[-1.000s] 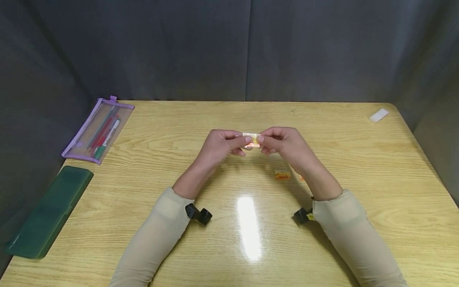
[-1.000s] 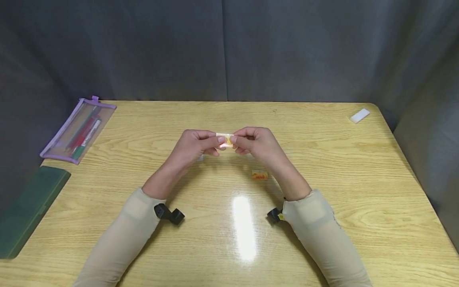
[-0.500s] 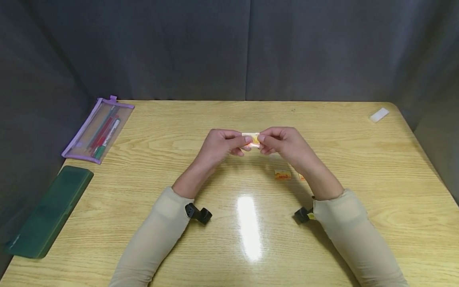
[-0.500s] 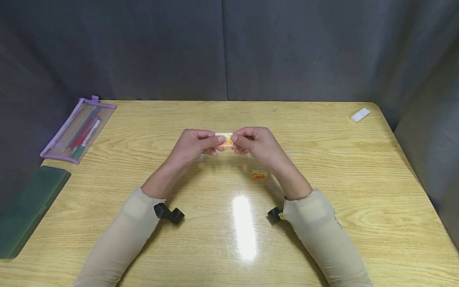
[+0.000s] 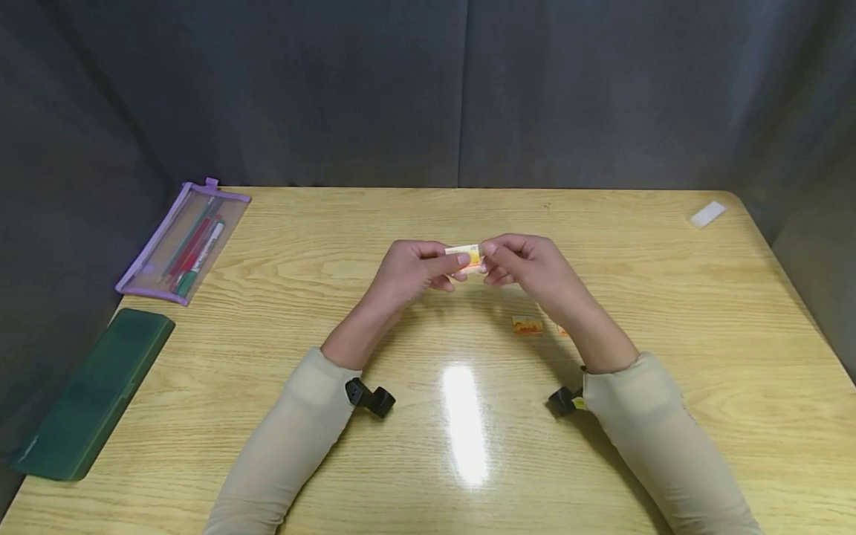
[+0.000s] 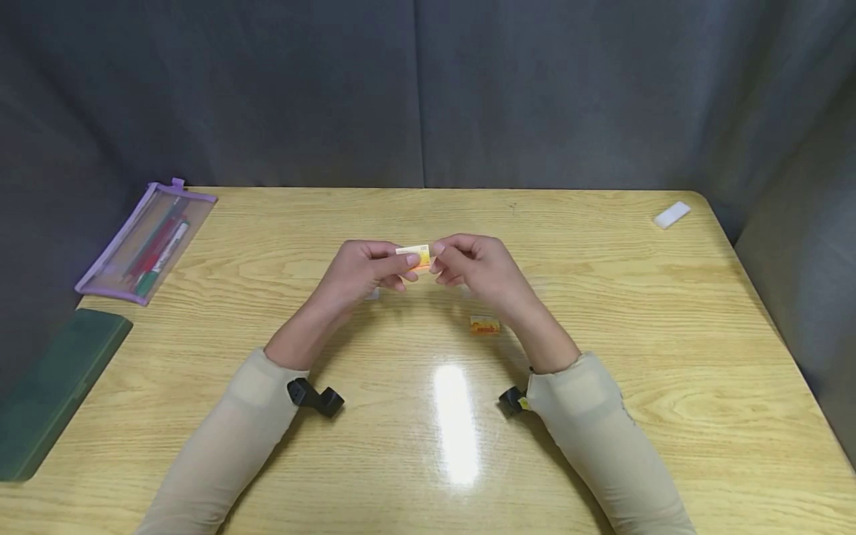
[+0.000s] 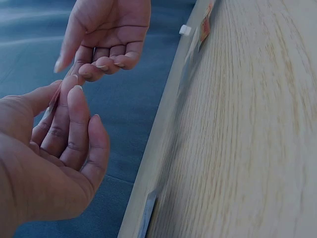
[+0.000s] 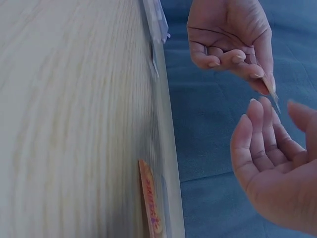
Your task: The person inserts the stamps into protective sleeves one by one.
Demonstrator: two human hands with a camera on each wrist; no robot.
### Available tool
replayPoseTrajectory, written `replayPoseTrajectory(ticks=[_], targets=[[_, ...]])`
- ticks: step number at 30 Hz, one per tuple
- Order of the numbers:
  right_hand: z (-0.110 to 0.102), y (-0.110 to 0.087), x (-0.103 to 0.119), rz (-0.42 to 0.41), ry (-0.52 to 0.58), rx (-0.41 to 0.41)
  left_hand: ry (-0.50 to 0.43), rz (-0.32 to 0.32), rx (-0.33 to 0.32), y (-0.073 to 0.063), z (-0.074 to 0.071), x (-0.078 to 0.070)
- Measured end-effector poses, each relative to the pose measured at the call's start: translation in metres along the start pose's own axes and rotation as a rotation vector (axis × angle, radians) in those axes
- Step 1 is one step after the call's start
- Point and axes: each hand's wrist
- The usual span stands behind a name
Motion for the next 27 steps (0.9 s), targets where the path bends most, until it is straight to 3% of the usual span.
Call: replayPoseTrajectory(ticks=[6, 12, 17, 27], targets=[[-0.001, 0.000, 0.001, 0.011, -0.009, -0.017, 0.007, -0.003, 0.019, -0.001, 0.001, -0.001], [-0.002, 0.002, 0.001, 0.021, -0.027, -0.073, -0.009, -0.004, -0.065, -0.001, -0.005, -0.001], [-0.001, 0.004, -0.001, 0.044, -0.029, -0.049, 0.022, -0.018, -0.103, -0.001, -0.010, 0.000], [-0.004, 0.010, -0.007, 0.080, -0.052, -0.017, 0.038, -0.080, -0.028, 0.006, -0.015, 0.004]])
Point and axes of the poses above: each hand's wrist, its own y-axis towards the middle knuckle, its own z-axis out of the palm, x = y × z
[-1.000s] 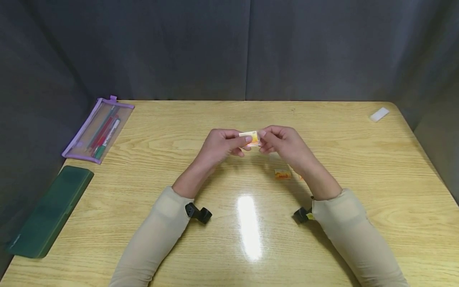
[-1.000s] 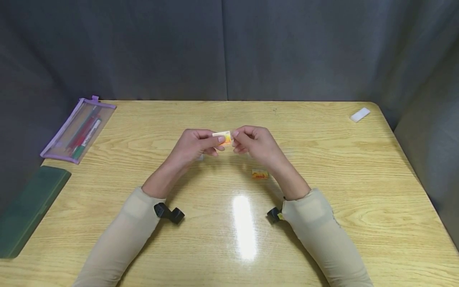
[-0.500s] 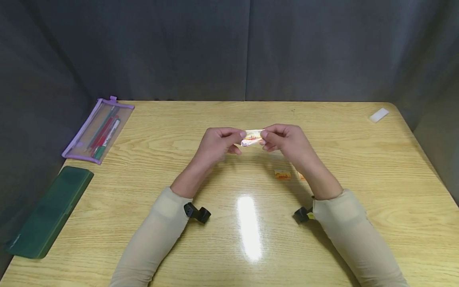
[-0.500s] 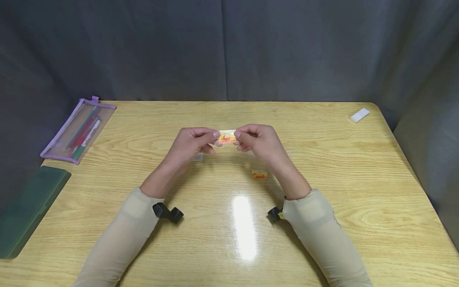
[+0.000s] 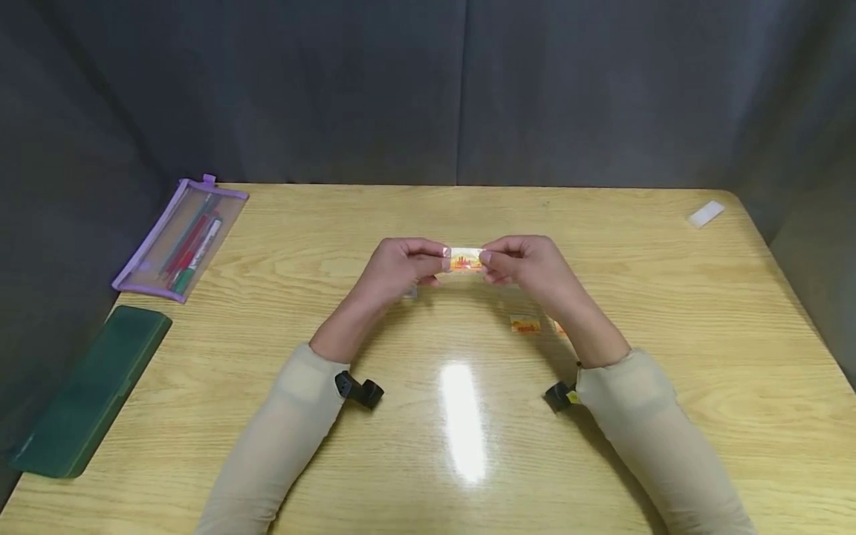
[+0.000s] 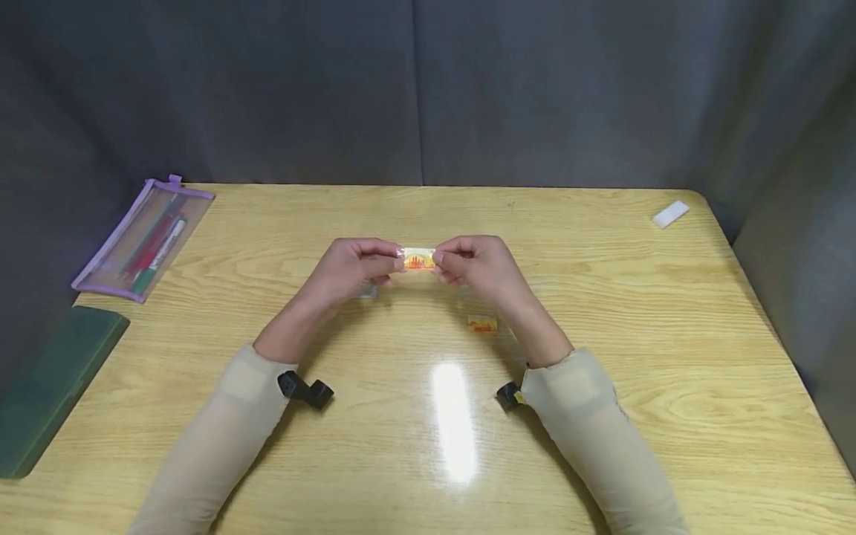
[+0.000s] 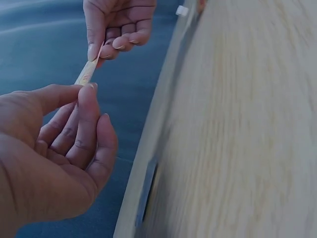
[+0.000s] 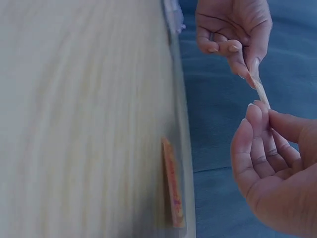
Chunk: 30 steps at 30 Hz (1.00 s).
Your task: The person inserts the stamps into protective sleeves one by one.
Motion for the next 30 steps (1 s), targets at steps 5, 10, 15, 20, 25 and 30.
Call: replayPoseTrajectory(ticks=[5, 10, 15, 20, 25, 30], targets=[[0.002, 0.008, 0.002, 0.016, -0.032, 0.037, 0.053, -0.029, -0.023, 0.004, -0.006, 0.002], [0.002, 0.017, 0.003, 0.033, -0.072, 0.077, 0.117, -0.065, -0.021, 0.007, -0.012, 0.002], [0.005, 0.024, 0.004, 0.044, -0.152, 0.126, 0.221, -0.081, 0.010, 0.010, -0.018, 0.004], [0.008, 0.029, 0.003, 0.069, -0.209, 0.182, 0.303, -0.106, 0.025, 0.013, -0.021, 0.007], [0.010, 0.032, 0.002, 0.105, -0.234, 0.172, 0.348, -0.136, 0.031, 0.015, -0.019, 0.006], [0.009, 0.033, 0.000, 0.184, -0.210, 0.177, 0.424, -0.166, 0.028, 0.017, -0.013, 0.002]])
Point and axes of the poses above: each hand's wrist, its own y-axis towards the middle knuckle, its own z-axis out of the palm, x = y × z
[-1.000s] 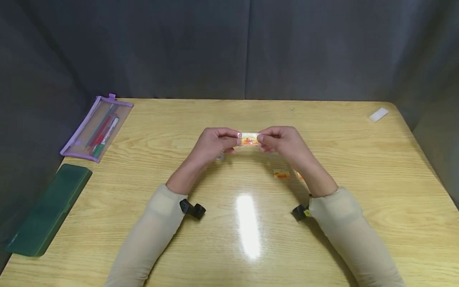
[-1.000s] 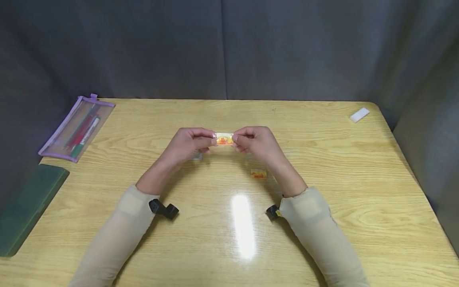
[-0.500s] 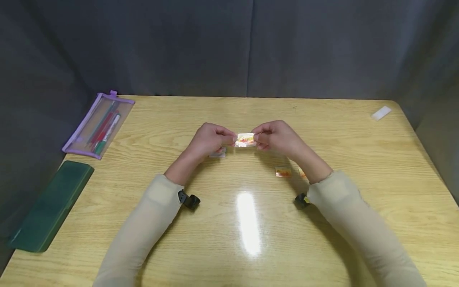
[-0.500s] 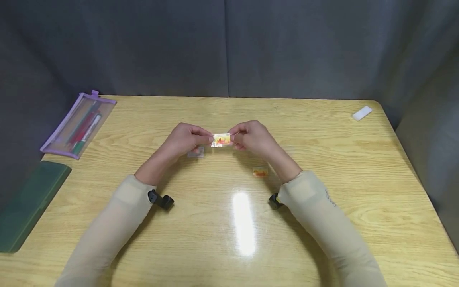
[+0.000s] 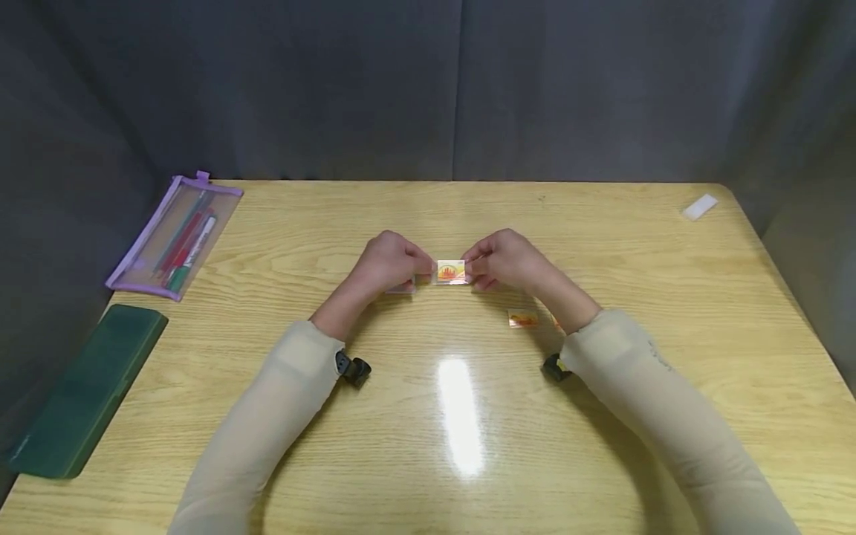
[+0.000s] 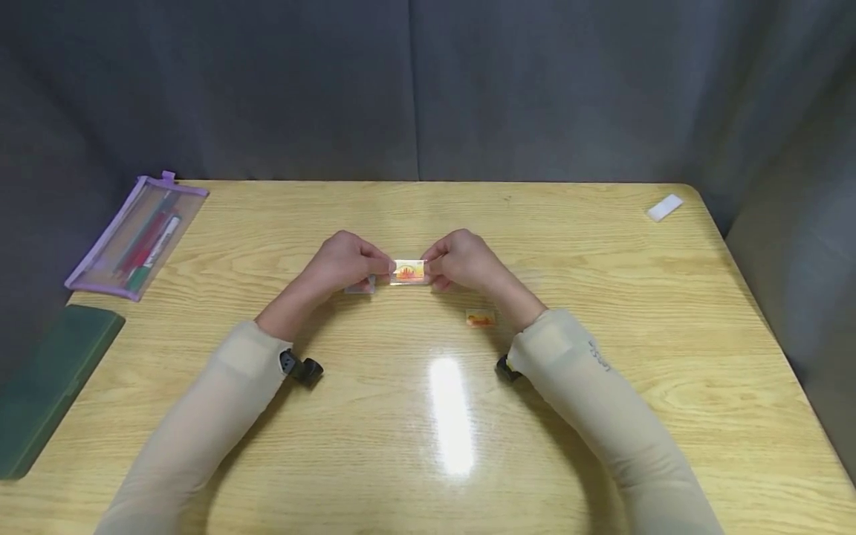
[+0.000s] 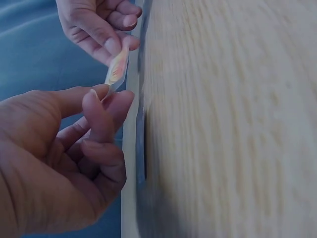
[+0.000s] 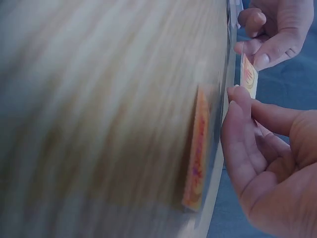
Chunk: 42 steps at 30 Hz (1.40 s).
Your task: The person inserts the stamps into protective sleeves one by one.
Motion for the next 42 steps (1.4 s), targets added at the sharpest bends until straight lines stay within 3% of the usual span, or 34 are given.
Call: replayPoseTrajectory(ticks=[3, 9, 26, 33, 39, 42], targets=[[-0.001, 0.001, 0.000, 0.028, -0.009, 0.009, 0.013, -0.015, 0.001, 0.000, 0.000, -0.003], [-0.001, 0.002, 0.000, 0.042, -0.049, 0.001, -0.048, -0.054, 0.017, 0.001, 0.001, -0.003], [-0.004, -0.004, 0.006, 0.011, -0.163, -0.010, -0.031, -0.045, 0.006, -0.006, -0.003, -0.002], [-0.024, -0.021, 0.004, -0.058, -0.123, -0.085, -0.034, 0.041, 0.001, -0.011, -0.001, -0.006], [-0.030, -0.038, -0.010, -0.099, -0.055, -0.083, 0.011, 0.215, -0.021, -0.014, 0.014, -0.017], [-0.032, -0.046, -0.020, -0.126, -0.061, -0.087, 0.097, 0.287, -0.028, -0.015, 0.024, -0.024]])
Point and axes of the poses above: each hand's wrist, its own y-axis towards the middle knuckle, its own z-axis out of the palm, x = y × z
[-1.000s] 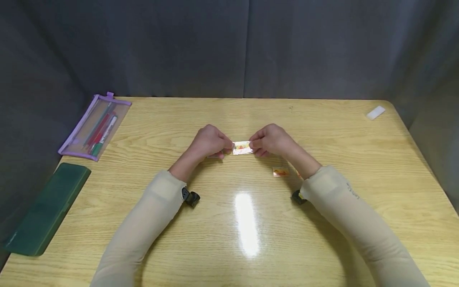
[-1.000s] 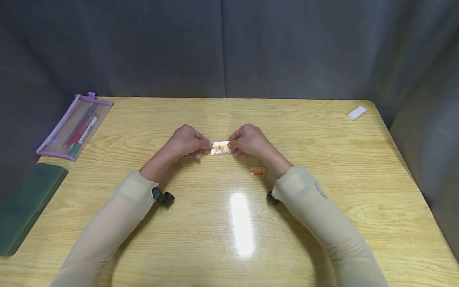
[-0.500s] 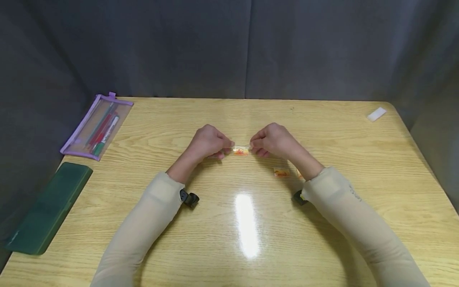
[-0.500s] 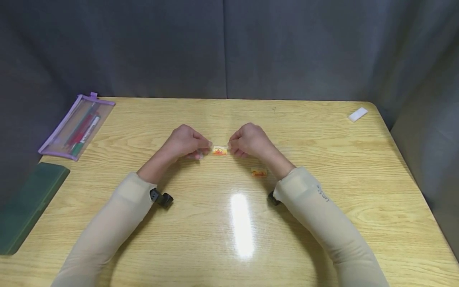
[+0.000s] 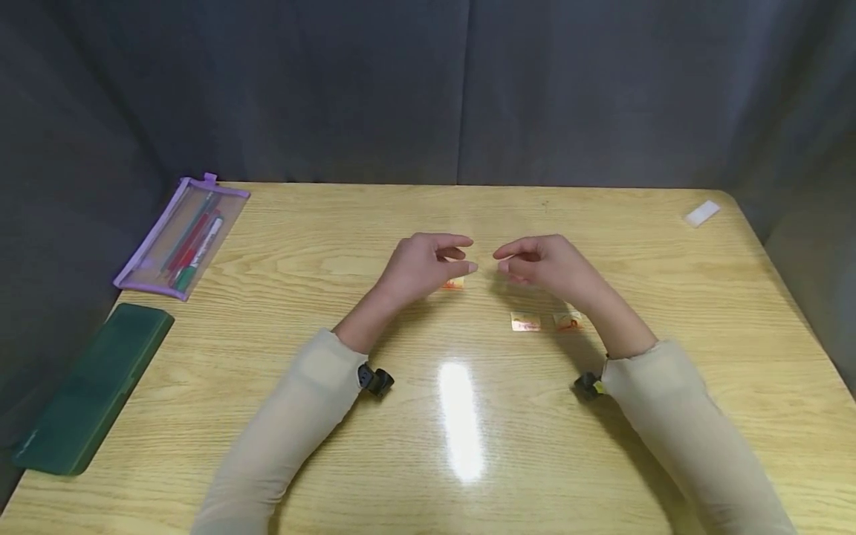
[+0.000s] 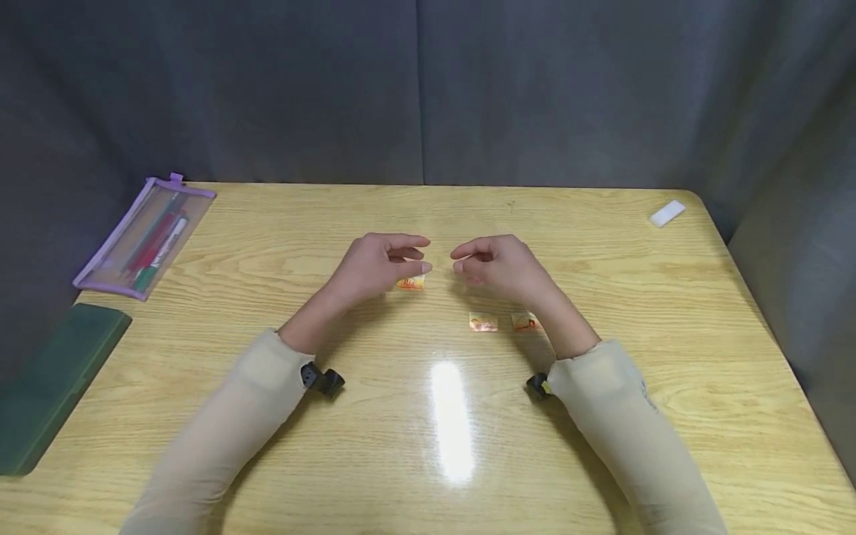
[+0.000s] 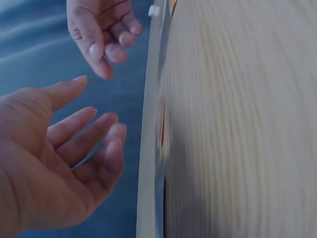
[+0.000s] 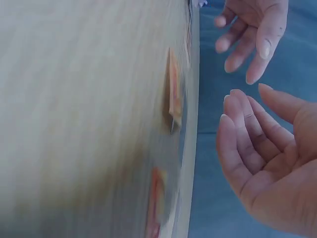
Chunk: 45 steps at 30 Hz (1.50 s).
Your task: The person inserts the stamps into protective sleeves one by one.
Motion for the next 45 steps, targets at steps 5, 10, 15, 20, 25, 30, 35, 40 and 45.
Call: replayPoseTrajectory(ticks=[5, 10, 15, 20, 25, 30, 35, 40, 45], targets=[[-0.008, -0.014, -0.017, -0.019, -0.047, -0.014, 0.152, 0.013, 0.044, 0.007, 0.017, -0.012], [-0.016, -0.032, -0.034, -0.003, -0.116, -0.017, 0.251, 0.045, 0.099, 0.017, 0.034, -0.024], [-0.020, -0.049, -0.043, -0.024, -0.202, -0.038, 0.419, 0.055, 0.120, 0.027, 0.047, -0.032], [-0.017, -0.060, -0.045, -0.126, -0.337, -0.008, 0.576, 0.059, 0.164, 0.031, 0.054, -0.032], [-0.011, -0.063, -0.046, -0.299, -0.496, -0.030, 0.653, 0.077, 0.190, 0.031, 0.057, -0.032], [-0.004, -0.062, -0.042, -0.340, -0.532, -0.045, 0.663, 0.059, 0.158, 0.030, 0.060, -0.031], [0.000, -0.058, -0.042, -0.335, -0.538, -0.077, 0.634, 0.055, 0.115, 0.030, 0.062, -0.030], [0.004, -0.055, -0.041, -0.337, -0.594, -0.101, 0.619, 0.052, 0.091, 0.029, 0.063, -0.032], [0.010, -0.056, -0.038, -0.290, -0.656, -0.119, 0.645, 0.054, 0.103, 0.028, 0.065, -0.034]])
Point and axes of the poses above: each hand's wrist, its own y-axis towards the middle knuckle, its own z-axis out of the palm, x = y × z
